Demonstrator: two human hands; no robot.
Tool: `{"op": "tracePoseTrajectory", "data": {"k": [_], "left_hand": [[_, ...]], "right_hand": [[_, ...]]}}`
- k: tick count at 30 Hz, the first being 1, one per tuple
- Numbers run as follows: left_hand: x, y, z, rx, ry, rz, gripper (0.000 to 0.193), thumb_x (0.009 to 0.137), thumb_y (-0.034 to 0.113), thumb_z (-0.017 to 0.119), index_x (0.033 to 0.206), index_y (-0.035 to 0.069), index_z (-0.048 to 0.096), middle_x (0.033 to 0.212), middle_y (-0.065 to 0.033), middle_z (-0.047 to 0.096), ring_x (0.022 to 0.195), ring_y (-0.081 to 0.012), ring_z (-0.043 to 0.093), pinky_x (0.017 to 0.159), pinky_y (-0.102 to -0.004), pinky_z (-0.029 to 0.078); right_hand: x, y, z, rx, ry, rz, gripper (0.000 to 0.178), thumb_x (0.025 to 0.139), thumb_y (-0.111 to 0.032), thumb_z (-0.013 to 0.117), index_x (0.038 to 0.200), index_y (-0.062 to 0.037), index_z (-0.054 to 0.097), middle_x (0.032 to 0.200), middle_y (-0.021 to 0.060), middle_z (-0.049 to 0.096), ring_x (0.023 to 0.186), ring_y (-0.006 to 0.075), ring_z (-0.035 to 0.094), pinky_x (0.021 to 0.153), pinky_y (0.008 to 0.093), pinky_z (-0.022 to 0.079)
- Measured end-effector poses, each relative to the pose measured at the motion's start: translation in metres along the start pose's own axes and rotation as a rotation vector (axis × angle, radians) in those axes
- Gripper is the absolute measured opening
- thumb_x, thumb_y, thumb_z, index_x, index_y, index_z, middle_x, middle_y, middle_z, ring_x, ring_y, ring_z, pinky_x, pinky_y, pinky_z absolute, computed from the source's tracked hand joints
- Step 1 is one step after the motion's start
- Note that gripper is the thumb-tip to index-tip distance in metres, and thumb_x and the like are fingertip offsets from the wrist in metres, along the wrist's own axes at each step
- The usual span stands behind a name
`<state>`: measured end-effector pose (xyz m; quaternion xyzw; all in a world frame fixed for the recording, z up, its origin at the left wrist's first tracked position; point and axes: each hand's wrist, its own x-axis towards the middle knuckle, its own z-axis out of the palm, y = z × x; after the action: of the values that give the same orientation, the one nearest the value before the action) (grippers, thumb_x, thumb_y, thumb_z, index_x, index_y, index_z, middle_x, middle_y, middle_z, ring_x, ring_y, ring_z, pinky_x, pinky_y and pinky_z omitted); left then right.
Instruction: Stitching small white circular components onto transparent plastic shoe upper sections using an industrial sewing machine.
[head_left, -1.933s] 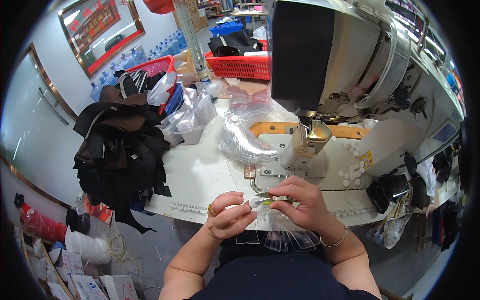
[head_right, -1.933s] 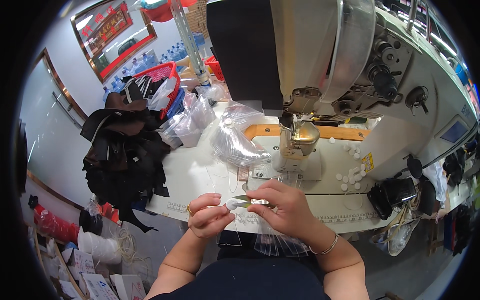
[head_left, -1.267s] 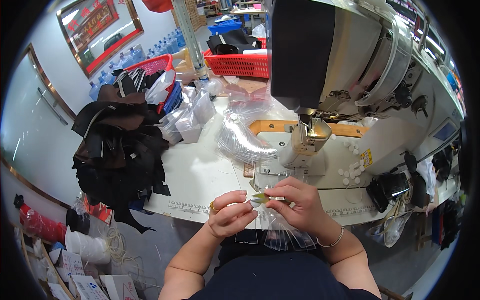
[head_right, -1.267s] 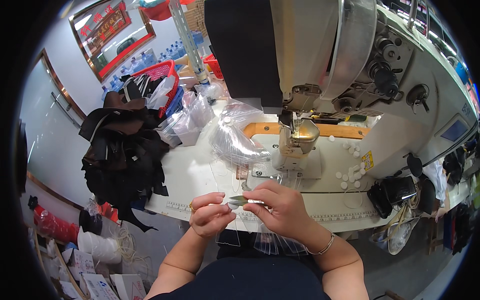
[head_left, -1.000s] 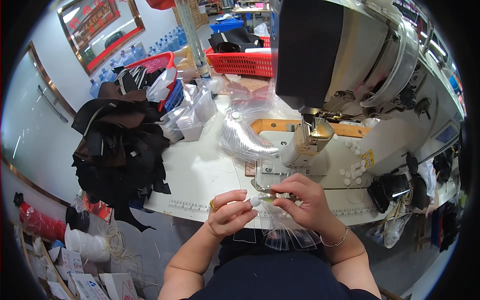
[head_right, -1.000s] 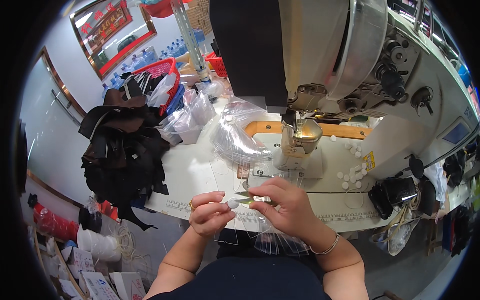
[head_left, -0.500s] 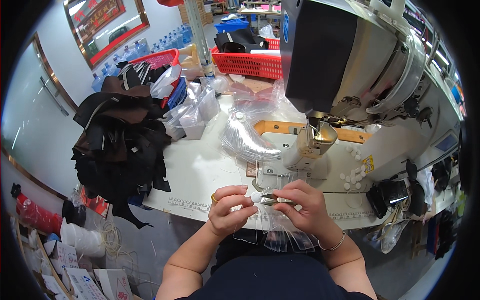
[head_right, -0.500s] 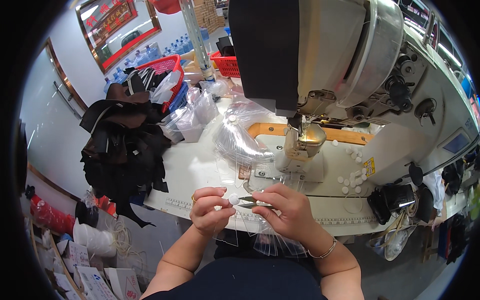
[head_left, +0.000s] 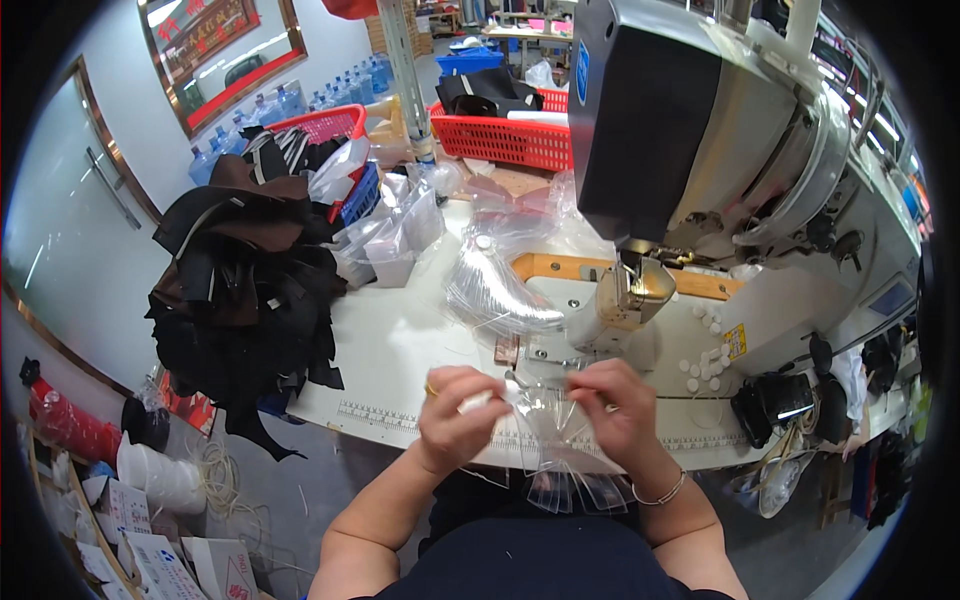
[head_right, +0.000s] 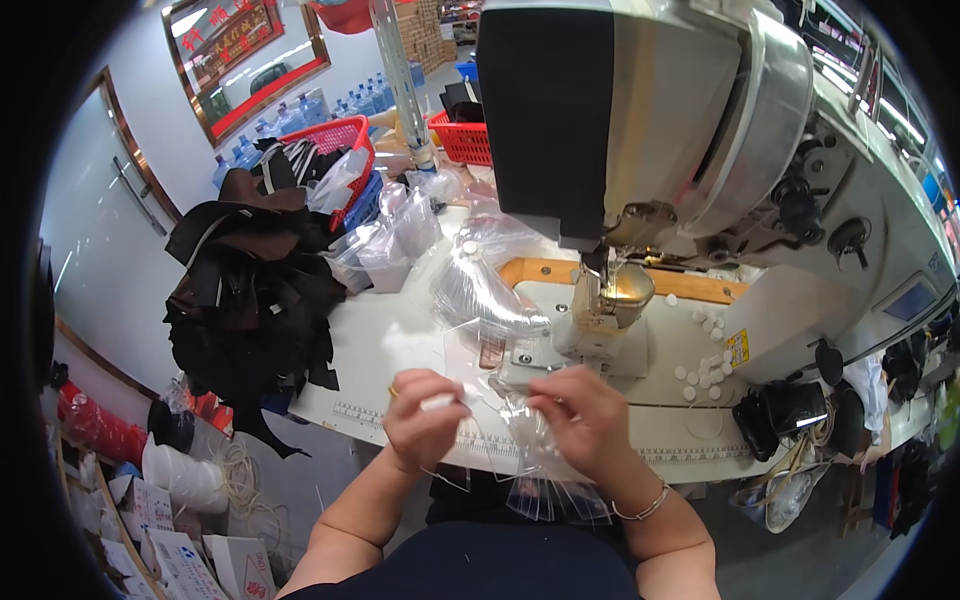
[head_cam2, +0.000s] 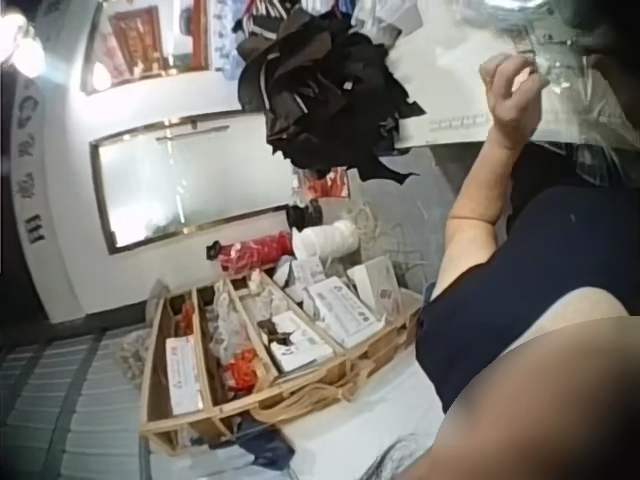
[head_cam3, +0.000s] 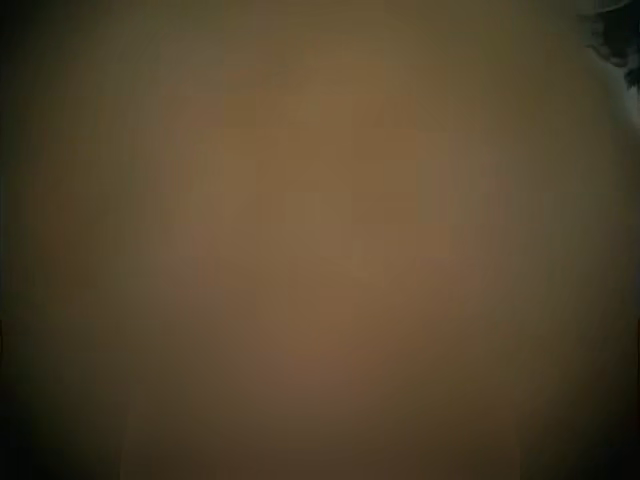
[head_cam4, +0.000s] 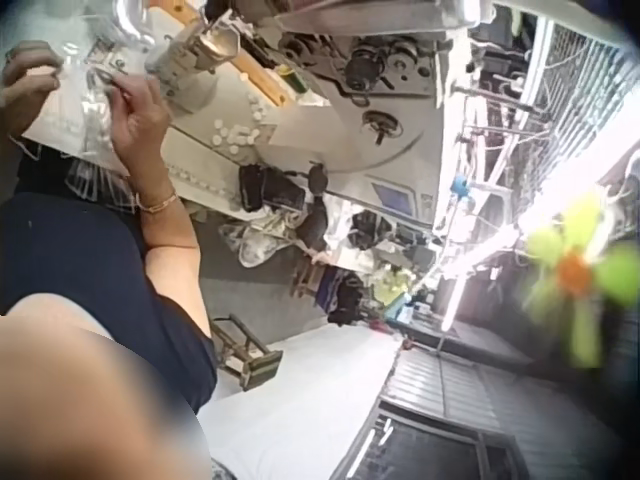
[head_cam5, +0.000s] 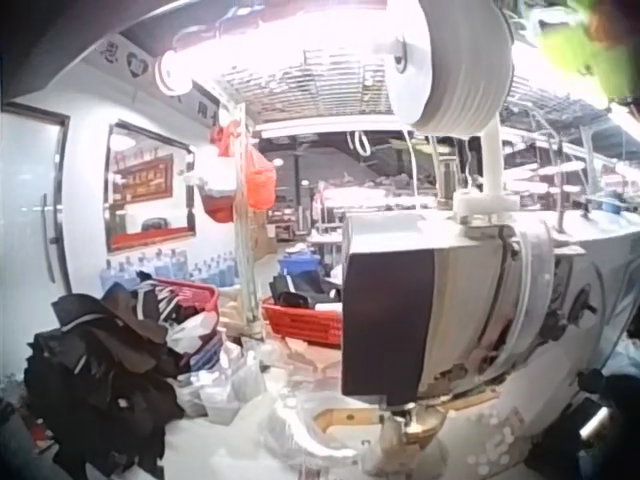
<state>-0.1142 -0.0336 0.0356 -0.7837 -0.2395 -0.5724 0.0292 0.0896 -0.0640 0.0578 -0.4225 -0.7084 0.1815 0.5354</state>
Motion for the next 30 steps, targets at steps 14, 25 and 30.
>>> {"op": "tracePoseTrajectory", "data": {"k": [14,25,30], "left_hand": [[0.065,-0.209,0.066,-0.423,-0.463,-1.093,0.040,0.075,0.008,0.065,0.112,-0.004,0.053,0.065,-0.0036,0.058,0.053,-0.0099,0.055,0.047,-0.0223,0.043],[0.038,-0.206,0.093,0.327,-0.328,-0.443,0.029,0.075,0.008,0.060,0.103,0.001,0.058,0.105,-0.0183,0.052,0.097,-0.0328,0.051,0.084,-0.0393,0.041],[0.039,-0.132,0.085,0.300,-0.058,-0.267,0.023,0.076,0.002,0.057,0.099,-0.001,0.058,0.107,-0.0160,0.052,0.099,-0.0306,0.050,0.085,-0.0372,0.040]], "right_hand": [[-0.071,0.047,-0.066,-0.045,0.310,0.375,0.013,0.082,-0.004,0.059,0.095,-0.0015,0.058,0.077,-0.0004,0.056,0.064,0.0049,0.046,0.059,0.0181,0.038],[-0.097,0.084,-0.116,-0.445,0.593,0.323,0.012,0.080,-0.005,0.060,0.092,-0.0031,0.059,0.072,0.0013,0.055,0.062,0.0064,0.046,0.057,0.0209,0.039],[-0.099,0.104,-0.162,-0.602,0.561,0.580,0.011,0.079,-0.011,0.059,0.082,-0.0010,0.060,0.069,0.0148,0.057,0.063,0.0297,0.057,0.058,0.0331,0.044]]}}
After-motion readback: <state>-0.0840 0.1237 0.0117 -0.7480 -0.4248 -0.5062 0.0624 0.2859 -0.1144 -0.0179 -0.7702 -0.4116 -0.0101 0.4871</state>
